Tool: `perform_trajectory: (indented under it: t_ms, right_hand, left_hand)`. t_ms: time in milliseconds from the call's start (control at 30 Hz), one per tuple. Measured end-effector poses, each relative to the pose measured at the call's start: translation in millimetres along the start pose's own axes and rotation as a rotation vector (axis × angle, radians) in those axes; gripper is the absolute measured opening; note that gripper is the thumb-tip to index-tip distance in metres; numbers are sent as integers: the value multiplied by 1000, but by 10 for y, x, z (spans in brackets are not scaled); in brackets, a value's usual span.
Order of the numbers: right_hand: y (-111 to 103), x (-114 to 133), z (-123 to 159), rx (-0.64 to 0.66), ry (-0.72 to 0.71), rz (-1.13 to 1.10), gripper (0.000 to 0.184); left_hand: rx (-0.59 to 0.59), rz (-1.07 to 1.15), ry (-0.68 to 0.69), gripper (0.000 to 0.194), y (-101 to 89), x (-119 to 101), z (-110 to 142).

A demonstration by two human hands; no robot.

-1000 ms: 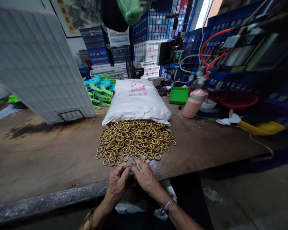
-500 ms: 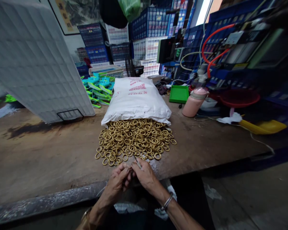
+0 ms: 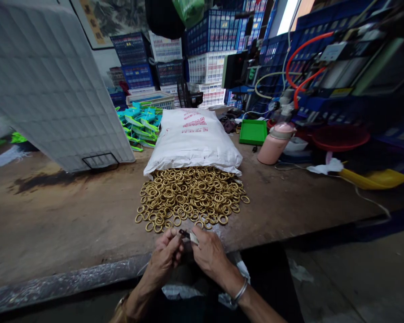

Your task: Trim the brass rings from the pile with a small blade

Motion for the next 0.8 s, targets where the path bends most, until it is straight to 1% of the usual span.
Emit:
perform_trajectory:
  t_ms: [67,133,233,300,367,467,567,633,700,767,800]
  right_hand:
    - [40,-13,38,36,-44,131,17]
    - [81,-31,56,47,-60,221,23]
    - [138,-48,50,40,-41,328,27]
    - [166,-42,31,44,-16,377,26]
    - [170,-16,2,49,9,396,24]
    - [134,53,-64,43,39,399,23]
    - [111,172,-151,24,11,401,23]
    - [137,257,-216,11,-23,406,22]
    - [192,303,-281,-8,-23,432,17]
    - [259,296,-339,-35,5,483,14]
    - [295,279,-362,-48,11,508,16]
  left_hand:
    - [-7,-25,23,32,9,-37,9]
    - [-17,-55,49,31,5,-64,20]
    - [-32,-86,62,31,-36,-59,44]
    - [-38,-71,33,32,-79,-29,86]
    - [-28,-34,-2,33,-115,-7,165]
    - [40,57,-45,32,-123,-1,320]
    - [93,202,-66,32,-118,-5,415]
    - [103,280,-48,31,-131,-8,412]
    - [120,305,-44,31,-148,-5,379]
    - [118,309,-59,29,-174,1,343]
    - [103,325,-62,27,-193,-1,330]
Point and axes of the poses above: each hand's wrist, its own z-axis away from the middle knuckle, its own y-axis out of the palm, x = y × z, the point moved 4 cm from there along -z, towards the middle knuckle, and after that the axes turned 6 degrees about -z, right-handed, at the moved point
